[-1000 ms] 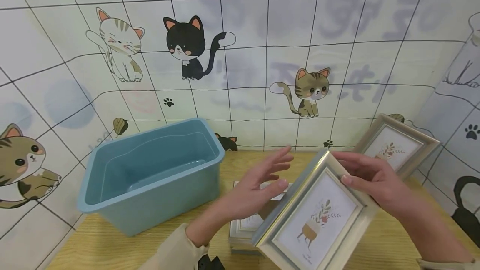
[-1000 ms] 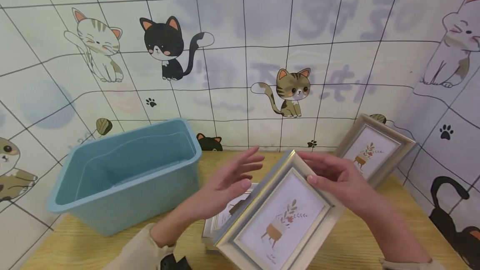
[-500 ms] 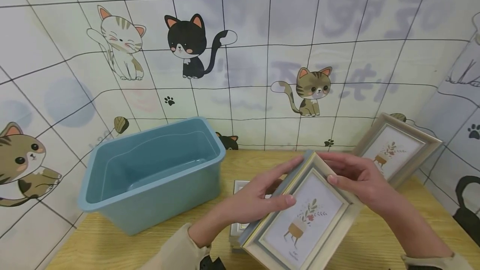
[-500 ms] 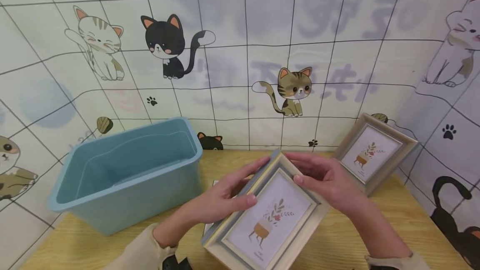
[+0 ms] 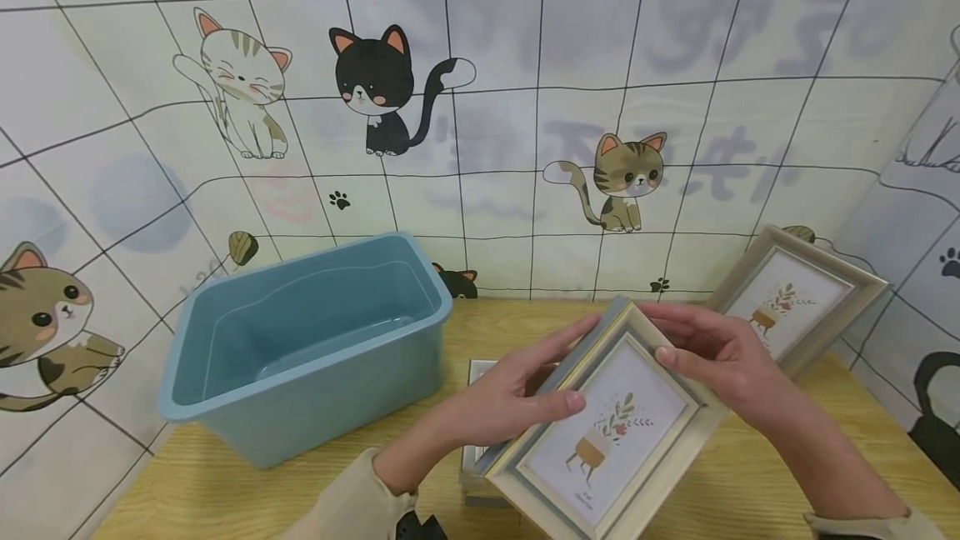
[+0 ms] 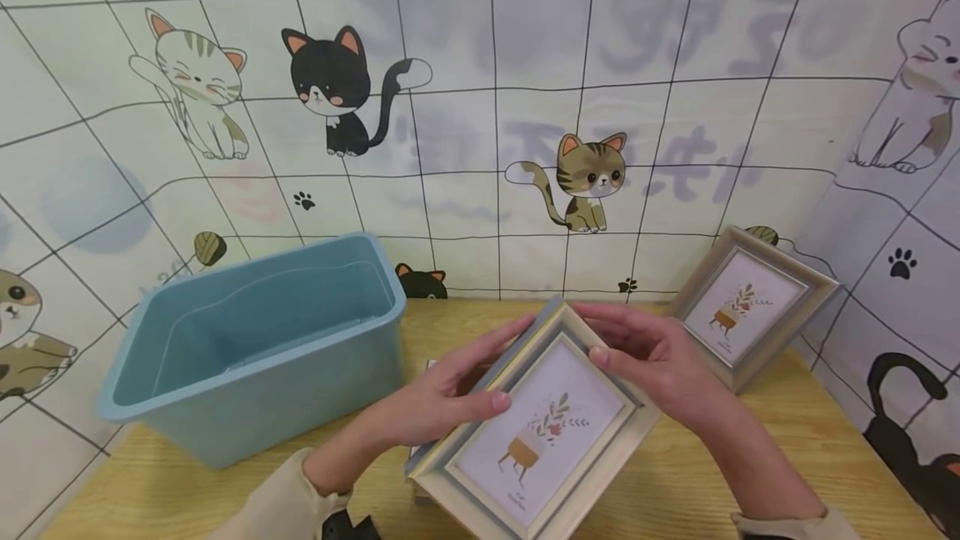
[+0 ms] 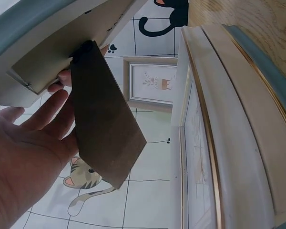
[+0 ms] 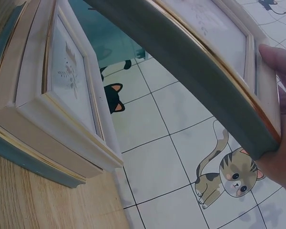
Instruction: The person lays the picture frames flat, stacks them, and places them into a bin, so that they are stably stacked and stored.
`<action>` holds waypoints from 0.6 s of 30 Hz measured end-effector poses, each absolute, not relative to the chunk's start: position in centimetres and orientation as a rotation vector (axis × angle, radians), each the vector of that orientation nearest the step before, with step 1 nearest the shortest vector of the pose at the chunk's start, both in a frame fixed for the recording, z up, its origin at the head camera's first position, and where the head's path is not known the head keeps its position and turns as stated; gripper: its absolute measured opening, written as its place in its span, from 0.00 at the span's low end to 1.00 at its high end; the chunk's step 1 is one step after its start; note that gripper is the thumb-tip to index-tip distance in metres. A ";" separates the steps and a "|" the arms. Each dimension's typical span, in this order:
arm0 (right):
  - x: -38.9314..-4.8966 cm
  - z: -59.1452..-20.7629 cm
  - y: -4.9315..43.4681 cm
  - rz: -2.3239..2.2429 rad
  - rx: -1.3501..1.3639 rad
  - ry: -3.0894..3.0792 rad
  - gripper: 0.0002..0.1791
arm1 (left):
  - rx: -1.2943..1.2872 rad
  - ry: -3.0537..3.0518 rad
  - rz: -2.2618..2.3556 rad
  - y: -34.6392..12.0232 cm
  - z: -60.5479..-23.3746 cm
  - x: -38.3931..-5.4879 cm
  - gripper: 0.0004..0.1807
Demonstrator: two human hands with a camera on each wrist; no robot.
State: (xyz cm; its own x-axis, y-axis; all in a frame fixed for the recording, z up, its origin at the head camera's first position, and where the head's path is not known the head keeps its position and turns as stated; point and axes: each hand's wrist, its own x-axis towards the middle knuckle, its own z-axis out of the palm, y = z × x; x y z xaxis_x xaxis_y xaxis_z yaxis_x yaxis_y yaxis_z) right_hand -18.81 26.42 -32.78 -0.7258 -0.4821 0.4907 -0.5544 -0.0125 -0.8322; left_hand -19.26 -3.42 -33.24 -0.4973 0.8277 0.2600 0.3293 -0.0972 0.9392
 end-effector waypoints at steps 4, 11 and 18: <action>-18.6 -32.7 26.5 1.825 1.039 -2.207 0.30 | 1.251 1.827 1.608 -3.6 -33.1 -19.2 0.38; -18.0 -32.5 26.6 1.742 0.808 -2.335 0.28 | 1.196 1.891 1.598 -4.2 -33.2 -19.0 0.38; -17.7 -33.0 26.7 1.735 0.647 -2.347 0.28 | 1.184 1.939 1.593 -5.0 -33.7 -19.4 0.39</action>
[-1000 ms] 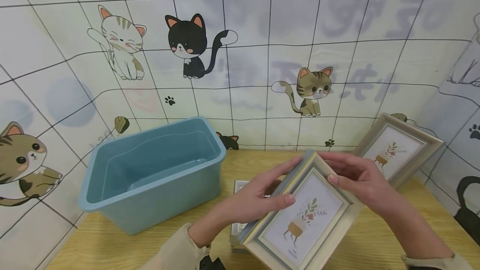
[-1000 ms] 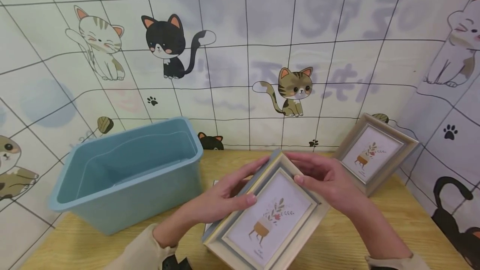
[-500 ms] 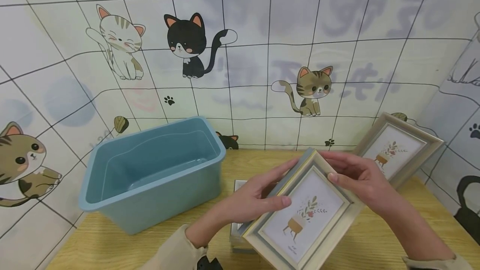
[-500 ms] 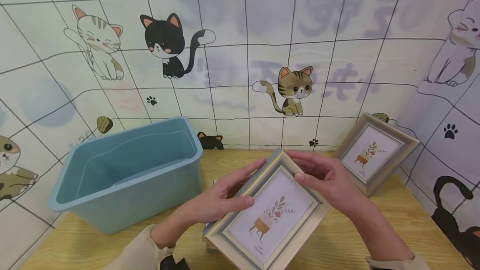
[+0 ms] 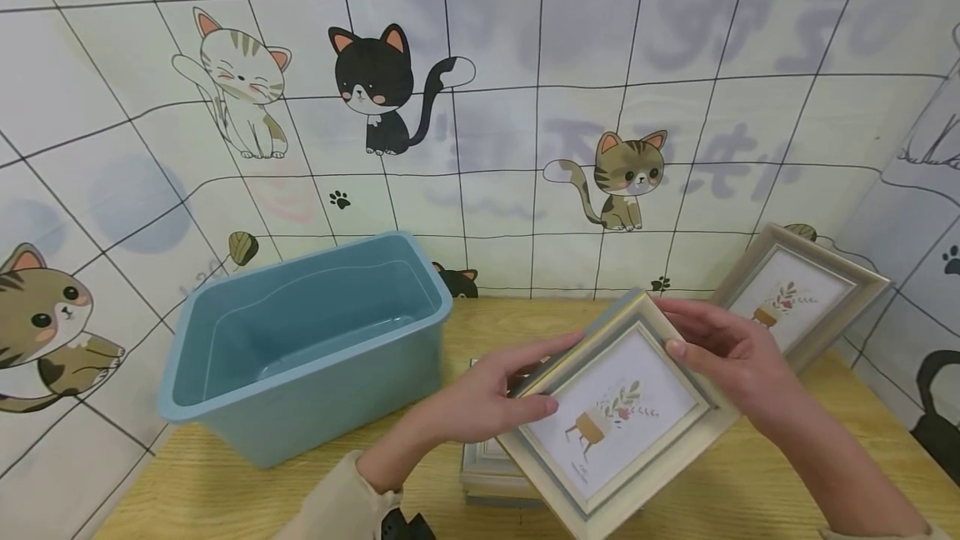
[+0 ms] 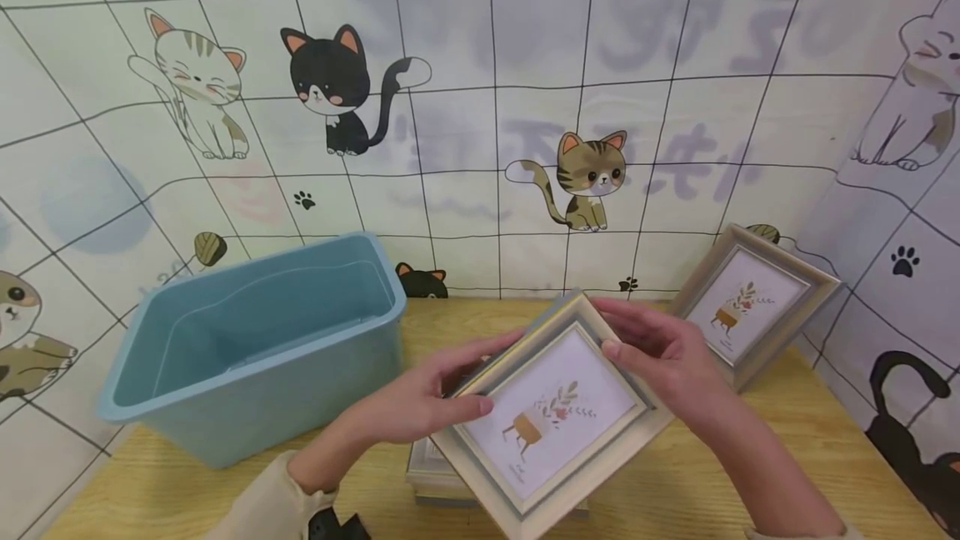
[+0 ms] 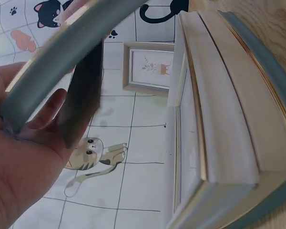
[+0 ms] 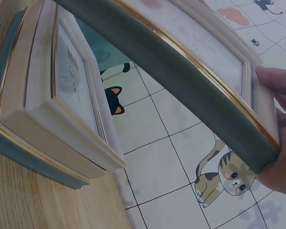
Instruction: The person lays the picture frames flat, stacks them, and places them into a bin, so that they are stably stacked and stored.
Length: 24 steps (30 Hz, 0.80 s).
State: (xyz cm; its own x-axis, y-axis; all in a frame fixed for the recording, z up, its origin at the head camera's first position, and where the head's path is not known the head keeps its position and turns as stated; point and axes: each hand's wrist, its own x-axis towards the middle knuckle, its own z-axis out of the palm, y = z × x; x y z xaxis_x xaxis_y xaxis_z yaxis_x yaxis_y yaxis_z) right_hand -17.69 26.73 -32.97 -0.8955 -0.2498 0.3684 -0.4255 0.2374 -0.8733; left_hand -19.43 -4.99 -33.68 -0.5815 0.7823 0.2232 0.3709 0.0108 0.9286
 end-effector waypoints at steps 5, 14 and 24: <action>-17.7 -33.2 27.0 1.907 0.554 -2.245 0.28 | 1.086 1.979 1.681 -5.5 -34.2 -19.7 0.34; -17.8 -34.9 26.7 2.223 0.341 -2.093 0.26 | 0.854 2.198 1.912 -5.8 -35.3 -20.6 0.23; -17.3 -37.1 25.3 1.996 0.122 -2.300 0.25 | 0.565 2.456 1.955 -5.7 -36.6 -21.2 0.12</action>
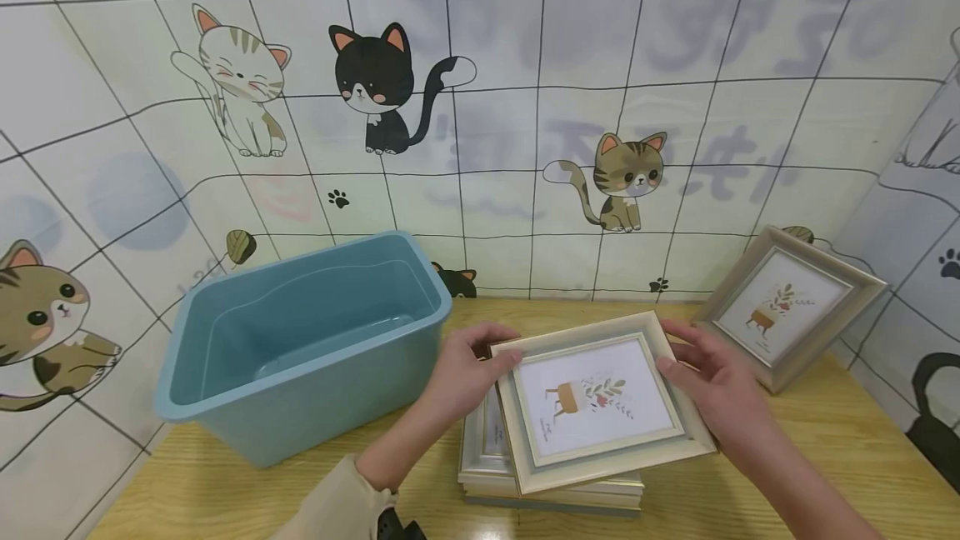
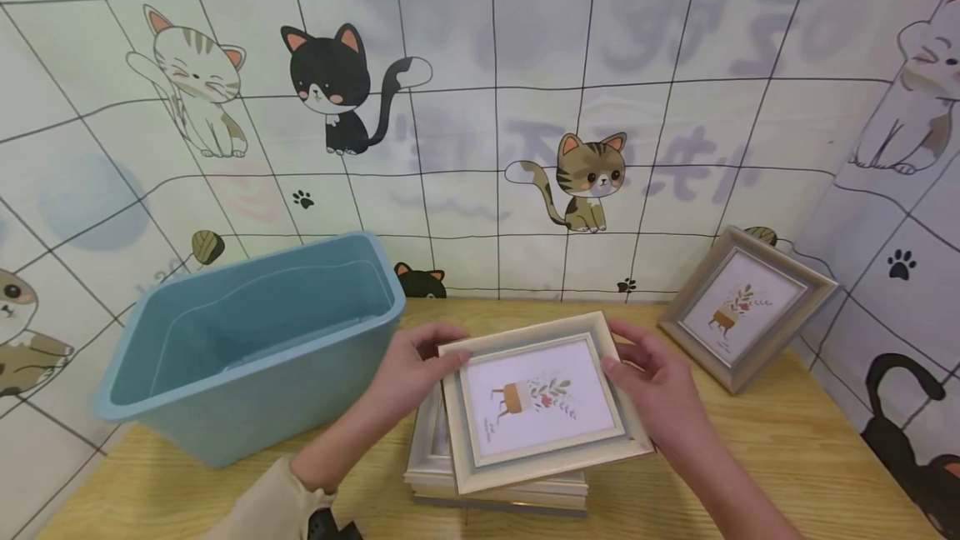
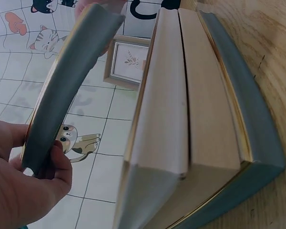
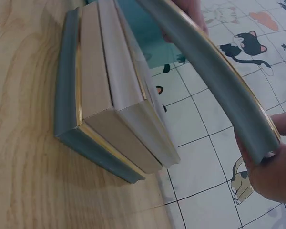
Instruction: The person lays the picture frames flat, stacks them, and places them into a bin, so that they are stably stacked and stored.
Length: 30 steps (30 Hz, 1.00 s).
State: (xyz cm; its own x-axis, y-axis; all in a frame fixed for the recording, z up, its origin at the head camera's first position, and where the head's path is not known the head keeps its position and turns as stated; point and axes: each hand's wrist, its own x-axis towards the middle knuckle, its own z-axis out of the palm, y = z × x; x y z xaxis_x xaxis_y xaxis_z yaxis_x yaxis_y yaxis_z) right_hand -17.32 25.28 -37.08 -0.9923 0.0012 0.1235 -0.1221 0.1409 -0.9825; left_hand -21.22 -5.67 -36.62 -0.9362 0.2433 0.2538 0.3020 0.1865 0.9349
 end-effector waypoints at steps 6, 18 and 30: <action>-16.7 -37.6 24.3 1.680 0.114 -2.520 0.30 | -0.347 -2.375 -1.906 -5.4 -37.6 -21.8 0.11; -16.3 -38.5 22.9 1.612 0.132 -2.729 0.37 | -0.152 -2.400 -1.852 -5.6 -38.9 -22.3 0.10; -16.7 -39.3 22.3 1.679 0.178 -2.792 0.41 | -0.171 -2.476 -1.767 -6.6 -40.9 -23.4 0.10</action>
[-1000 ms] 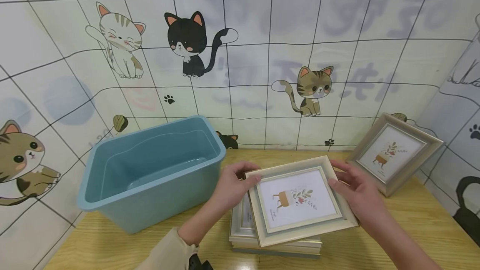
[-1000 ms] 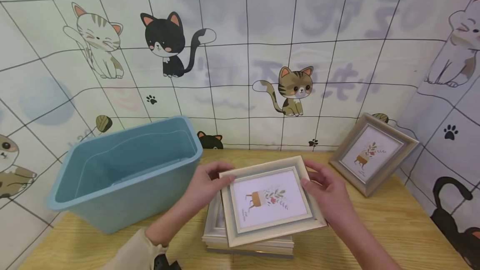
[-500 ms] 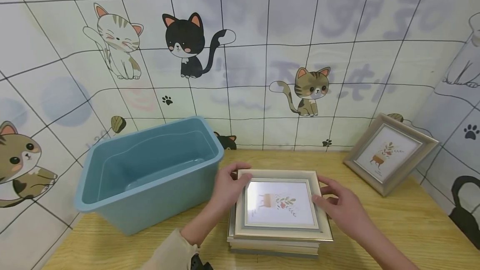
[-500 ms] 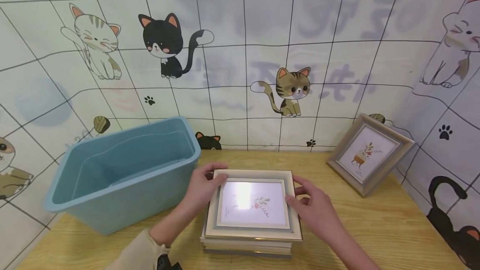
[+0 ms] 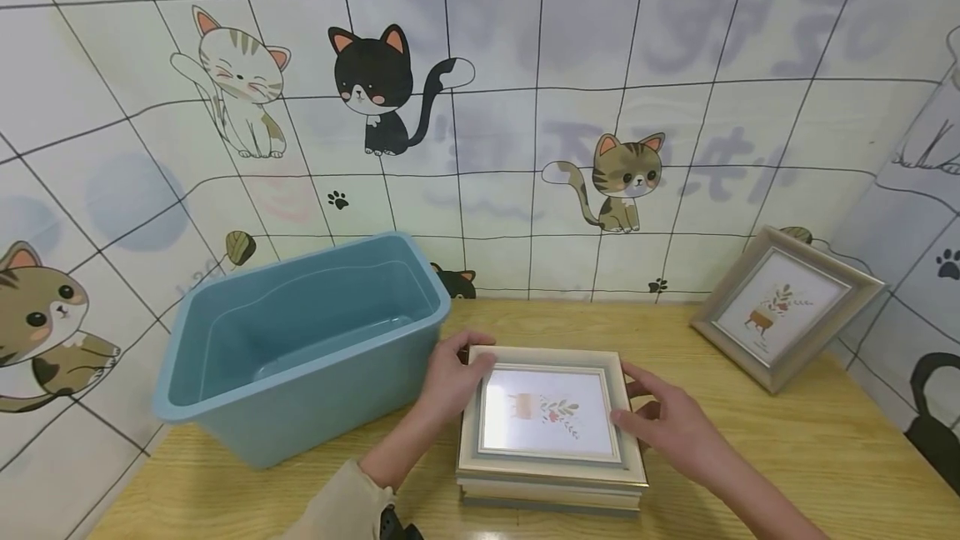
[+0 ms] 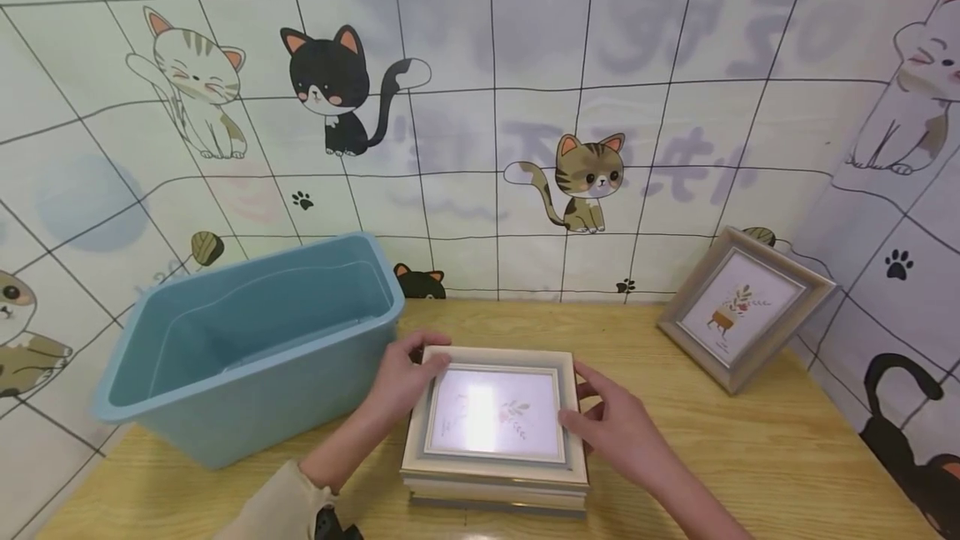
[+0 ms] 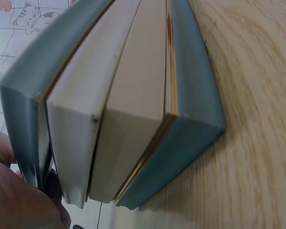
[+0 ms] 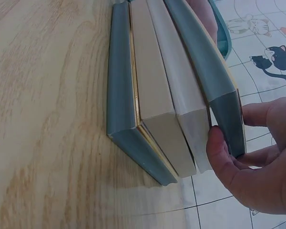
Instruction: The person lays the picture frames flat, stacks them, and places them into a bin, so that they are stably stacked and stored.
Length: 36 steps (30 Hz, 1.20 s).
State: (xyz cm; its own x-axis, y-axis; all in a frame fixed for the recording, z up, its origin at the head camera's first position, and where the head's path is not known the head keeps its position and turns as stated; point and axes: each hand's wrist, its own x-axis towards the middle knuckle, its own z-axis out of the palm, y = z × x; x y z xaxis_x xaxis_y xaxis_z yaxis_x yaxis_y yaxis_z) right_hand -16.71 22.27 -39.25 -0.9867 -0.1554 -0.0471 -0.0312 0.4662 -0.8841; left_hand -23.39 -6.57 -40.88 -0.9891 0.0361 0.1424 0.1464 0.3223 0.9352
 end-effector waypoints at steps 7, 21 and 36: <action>-17.0 -39.8 22.4 -1.544 -0.164 2.594 0.40 | -0.142 -2.489 -1.755 -6.4 -41.4 -23.7 0.09; -17.1 -40.9 22.3 -1.515 -0.142 2.685 0.36 | -0.039 -2.511 -1.843 -6.1 -42.3 -24.4 0.09; -16.7 -41.5 22.6 -1.536 -0.154 2.667 0.37 | -0.025 -2.511 -1.922 -6.3 -42.7 -24.4 0.09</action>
State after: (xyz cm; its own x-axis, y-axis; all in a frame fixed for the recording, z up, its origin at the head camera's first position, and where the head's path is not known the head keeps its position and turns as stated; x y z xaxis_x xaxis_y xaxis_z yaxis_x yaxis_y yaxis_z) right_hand -16.74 22.61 -41.47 -0.9932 -0.1165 -0.0026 -0.0562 0.4985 -0.8651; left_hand -24.37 -6.29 -42.68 -0.9997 0.0252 -0.0071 -0.0002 0.2613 0.9652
